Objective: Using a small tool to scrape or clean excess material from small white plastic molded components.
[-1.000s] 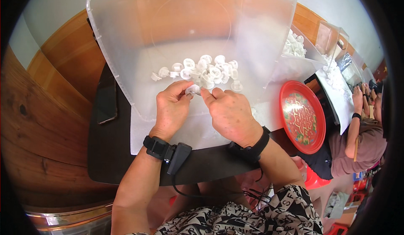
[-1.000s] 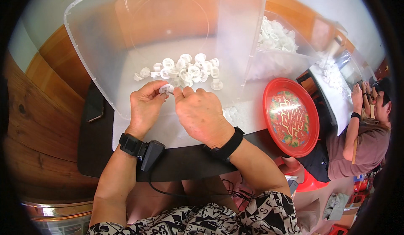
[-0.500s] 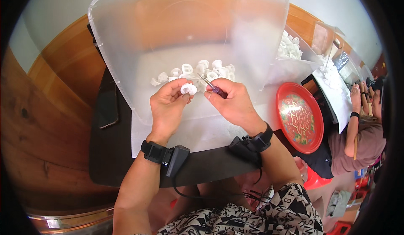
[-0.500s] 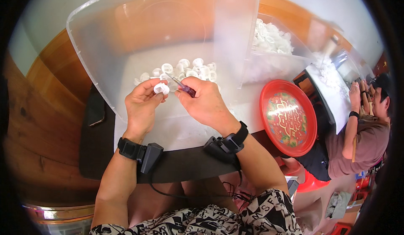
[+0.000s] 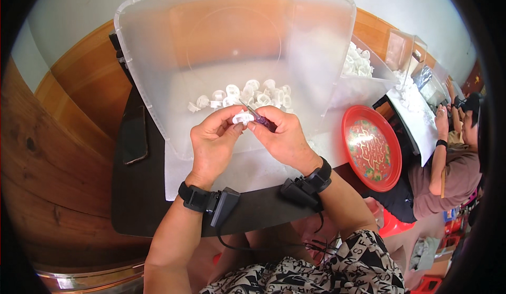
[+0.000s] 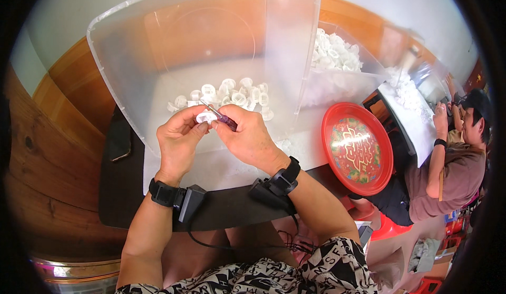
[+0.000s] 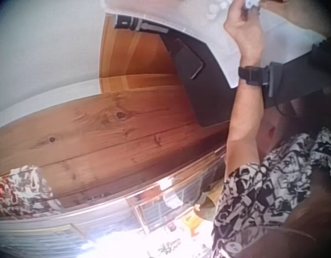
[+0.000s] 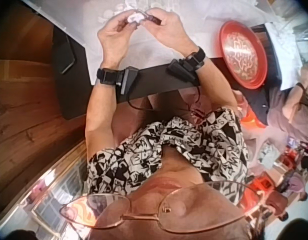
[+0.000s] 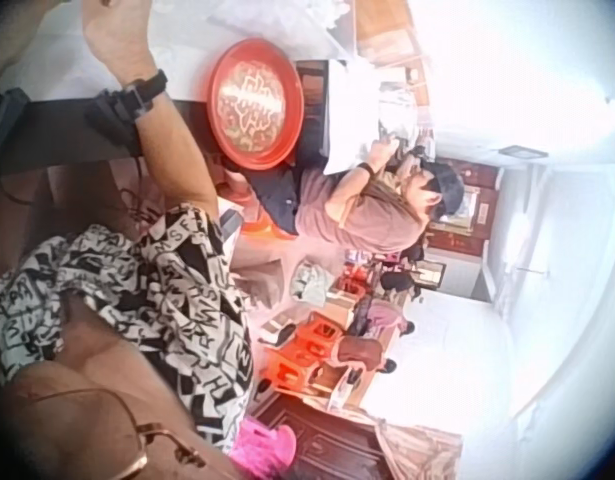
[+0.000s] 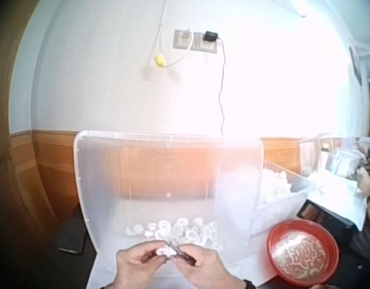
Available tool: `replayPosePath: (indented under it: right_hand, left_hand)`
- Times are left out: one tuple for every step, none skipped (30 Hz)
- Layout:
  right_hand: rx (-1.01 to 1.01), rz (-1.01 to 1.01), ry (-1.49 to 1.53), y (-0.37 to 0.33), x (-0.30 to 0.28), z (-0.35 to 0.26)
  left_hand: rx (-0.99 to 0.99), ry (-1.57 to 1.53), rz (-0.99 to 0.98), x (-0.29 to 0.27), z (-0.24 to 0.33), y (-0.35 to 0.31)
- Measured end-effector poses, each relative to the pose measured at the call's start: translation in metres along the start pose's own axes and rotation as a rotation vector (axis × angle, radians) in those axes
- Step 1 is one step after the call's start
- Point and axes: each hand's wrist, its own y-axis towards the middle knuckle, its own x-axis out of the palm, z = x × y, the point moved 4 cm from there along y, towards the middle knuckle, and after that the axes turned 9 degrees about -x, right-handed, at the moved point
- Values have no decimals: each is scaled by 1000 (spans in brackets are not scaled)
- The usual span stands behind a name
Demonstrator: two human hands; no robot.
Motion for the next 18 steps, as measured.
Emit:
replayPosePath:
  right_hand:
    - [-1, 0, -1, 0, 0, 1]
    - [-4, 3, 21, 1, -1, 2]
    - [-5, 7, 43, 1, -1, 3]
    - [-3, 8, 43, 1, -2, 2]
    - [9, 4, 56, 1, -2, 2]
    - [19, 1, 69, 1, -2, 1]
    - [19, 2, 69, 1, -2, 2]
    - [11, -8, 58, 1, -1, 2]
    - [2, -21, 48, 1, 0, 2]
    - [-1, -23, 49, 1, 0, 0]
    - [7, -35, 80, 1, 0, -3]
    - [17, -47, 110, 1, 0, -4]
    - [15, -49, 111, 0, 0, -1]
    - [-115, -18, 17, -1, -1, 0]
    - [-245, 13, -74, -2, -1, -2]
    - [-248, 10, -71, -2, -1, -3]
    - [-264, -27, -175, -3, -1, -7]
    - [-278, -64, -279, -3, 0, -8]
  left_hand:
    - [7, 1, 0, 0, 0, 0]
    - [8, 0, 0, 1, 0, 1]
    - [-25, -20, -6, 1, -1, 1]
    - [-58, -41, -12, 1, -2, 2]
    - [-59, -41, -13, 1, -4, 2]
    - [-74, -81, -17, 0, -6, 3]
    - [-89, -120, -21, -1, -7, 3]
    - [-89, -120, -22, -1, -7, 3]
    - [-99, -143, -16, -2, -7, 3]
    - [-109, -167, -10, -3, -7, 3]
    - [-107, -166, -7, -4, -7, 4]
    - [-111, -195, 37, -7, -9, 6]
    - [-116, -225, 82, -10, -11, 7]
    - [-114, -225, 84, -11, -11, 8]
    - [-117, -231, 113, -13, -12, 9]
    - [-120, -237, 142, -15, -12, 9]
    - [-118, -235, 145, -17, -11, 10]
    - [-111, -232, 147, -18, -11, 10]
